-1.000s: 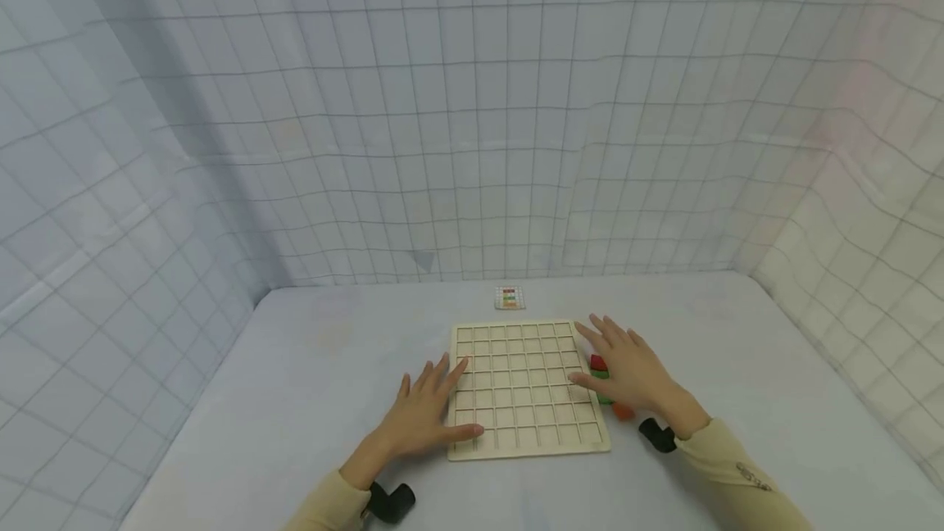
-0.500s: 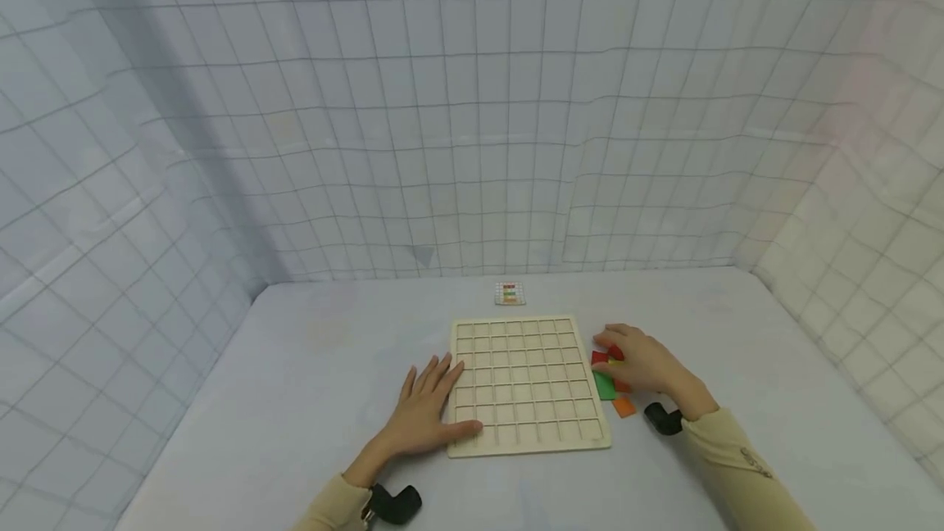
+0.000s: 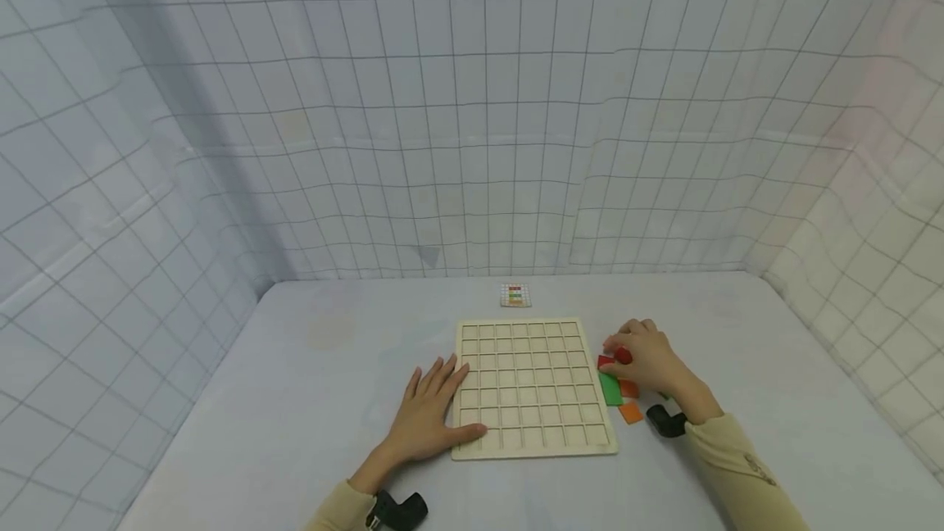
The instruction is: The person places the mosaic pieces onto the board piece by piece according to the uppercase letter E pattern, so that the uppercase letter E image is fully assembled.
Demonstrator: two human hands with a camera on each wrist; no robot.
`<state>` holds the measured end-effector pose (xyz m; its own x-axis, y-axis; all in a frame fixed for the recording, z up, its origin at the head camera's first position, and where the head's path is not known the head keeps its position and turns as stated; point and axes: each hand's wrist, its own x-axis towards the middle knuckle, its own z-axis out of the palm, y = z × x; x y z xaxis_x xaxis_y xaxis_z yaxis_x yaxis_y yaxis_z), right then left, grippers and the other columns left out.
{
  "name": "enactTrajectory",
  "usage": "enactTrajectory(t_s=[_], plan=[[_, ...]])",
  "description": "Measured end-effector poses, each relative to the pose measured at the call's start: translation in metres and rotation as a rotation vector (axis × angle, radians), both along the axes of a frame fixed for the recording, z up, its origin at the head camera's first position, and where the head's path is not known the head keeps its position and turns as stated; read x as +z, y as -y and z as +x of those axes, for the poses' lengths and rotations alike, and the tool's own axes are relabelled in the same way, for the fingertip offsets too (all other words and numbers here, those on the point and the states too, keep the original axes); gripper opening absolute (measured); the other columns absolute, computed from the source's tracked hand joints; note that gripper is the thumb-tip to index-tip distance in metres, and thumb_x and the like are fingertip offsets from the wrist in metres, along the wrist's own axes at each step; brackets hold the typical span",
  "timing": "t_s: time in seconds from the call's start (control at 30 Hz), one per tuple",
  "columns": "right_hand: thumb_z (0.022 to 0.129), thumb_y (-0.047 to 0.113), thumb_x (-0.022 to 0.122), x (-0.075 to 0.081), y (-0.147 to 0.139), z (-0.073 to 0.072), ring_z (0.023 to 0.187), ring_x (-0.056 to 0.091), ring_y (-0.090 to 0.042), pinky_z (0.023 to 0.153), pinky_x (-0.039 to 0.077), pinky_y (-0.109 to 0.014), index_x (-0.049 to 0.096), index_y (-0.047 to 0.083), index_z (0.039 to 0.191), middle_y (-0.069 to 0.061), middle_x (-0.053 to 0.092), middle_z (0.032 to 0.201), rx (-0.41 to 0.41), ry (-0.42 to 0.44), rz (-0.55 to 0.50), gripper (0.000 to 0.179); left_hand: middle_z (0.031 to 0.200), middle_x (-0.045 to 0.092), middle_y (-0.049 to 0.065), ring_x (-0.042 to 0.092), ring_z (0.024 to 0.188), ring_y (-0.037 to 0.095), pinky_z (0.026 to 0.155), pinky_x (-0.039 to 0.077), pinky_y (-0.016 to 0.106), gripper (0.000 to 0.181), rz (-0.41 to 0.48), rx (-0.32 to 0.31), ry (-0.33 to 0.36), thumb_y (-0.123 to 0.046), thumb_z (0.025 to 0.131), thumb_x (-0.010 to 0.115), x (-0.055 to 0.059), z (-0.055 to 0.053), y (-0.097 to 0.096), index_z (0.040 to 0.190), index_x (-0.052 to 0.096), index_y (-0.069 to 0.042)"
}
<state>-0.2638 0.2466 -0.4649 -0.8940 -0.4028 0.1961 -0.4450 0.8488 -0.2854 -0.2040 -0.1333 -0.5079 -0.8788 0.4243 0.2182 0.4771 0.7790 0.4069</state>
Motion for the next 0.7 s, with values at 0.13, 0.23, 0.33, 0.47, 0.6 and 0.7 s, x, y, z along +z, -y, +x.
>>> enactTrajectory(t_s=[0.13,0.23,0.33,0.47,0.6,0.7], plan=[[0.077,0.03,0.08,-0.0005,0.0014,0.0007,0.086,0.042,-0.025,0.07,0.036,-0.043,0.07,0.016,0.091,-0.004,0.056,0.094,-0.023,0.038,-0.041,0.021,0.153,0.025,0.013,0.015,0.141,0.033,0.11,0.002,0.053,0.095,0.009,0.0,-0.006,-0.069,0.079,0.058,0.0005,0.0006,-0.0001,0.149,0.033,-0.01],[0.078,0.025,0.079,-0.0007,0.0019,0.0018,0.083,0.041,-0.023,0.069,0.035,-0.042,0.069,0.015,0.09,-0.001,0.056,0.09,-0.043,0.068,-0.085,0.019,0.153,0.025,0.013,0.015,0.141,0.033,0.11,0.002,0.054,0.095,0.014,-0.005,-0.009,-0.069,0.079,0.058,0.0007,0.0006,-0.0007,0.149,0.033,-0.01],[0.079,0.024,0.079,-0.0013,0.0022,0.0029,0.082,0.043,-0.022,0.069,0.036,-0.041,0.068,0.013,0.089,0.001,0.057,0.086,-0.049,0.084,-0.123,0.018,0.153,0.025,0.014,0.016,0.14,0.034,0.11,0.003,0.055,0.094,0.014,-0.008,-0.015,-0.068,0.079,0.058,0.0009,0.0007,-0.0014,0.148,0.033,-0.01],[0.081,0.021,0.077,-0.0021,0.0033,0.0021,0.081,0.045,-0.02,0.07,0.038,-0.038,0.068,0.011,0.089,0.004,0.059,0.083,-0.039,0.106,-0.174,0.015,0.153,0.026,0.013,0.016,0.141,0.033,0.11,0.003,0.054,0.094,0.011,0.006,-0.01,-0.068,0.078,0.059,0.0018,0.0005,-0.0013,0.148,0.035,-0.011],[0.082,0.016,0.076,-0.0022,0.0042,0.0013,0.081,0.047,-0.019,0.071,0.042,-0.035,0.066,0.008,0.09,0.004,0.06,0.083,-0.023,0.147,-0.224,0.016,0.153,0.025,0.011,0.015,0.141,0.032,0.111,0.001,0.052,0.094,0.006,0.018,0.013,-0.069,0.078,0.059,0.0021,-0.0001,-0.0012,0.148,0.035,-0.012],[0.082,0.013,0.076,-0.0017,0.0046,0.0016,0.078,0.049,-0.017,0.069,0.045,-0.033,0.063,0.007,0.091,0.005,0.059,0.082,-0.011,0.175,-0.251,0.017,0.153,0.026,0.01,0.015,0.141,0.031,0.111,0.001,0.052,0.094,0.009,0.025,0.013,-0.07,0.077,0.059,0.0019,-0.0006,-0.0012,0.148,0.035,-0.013]])
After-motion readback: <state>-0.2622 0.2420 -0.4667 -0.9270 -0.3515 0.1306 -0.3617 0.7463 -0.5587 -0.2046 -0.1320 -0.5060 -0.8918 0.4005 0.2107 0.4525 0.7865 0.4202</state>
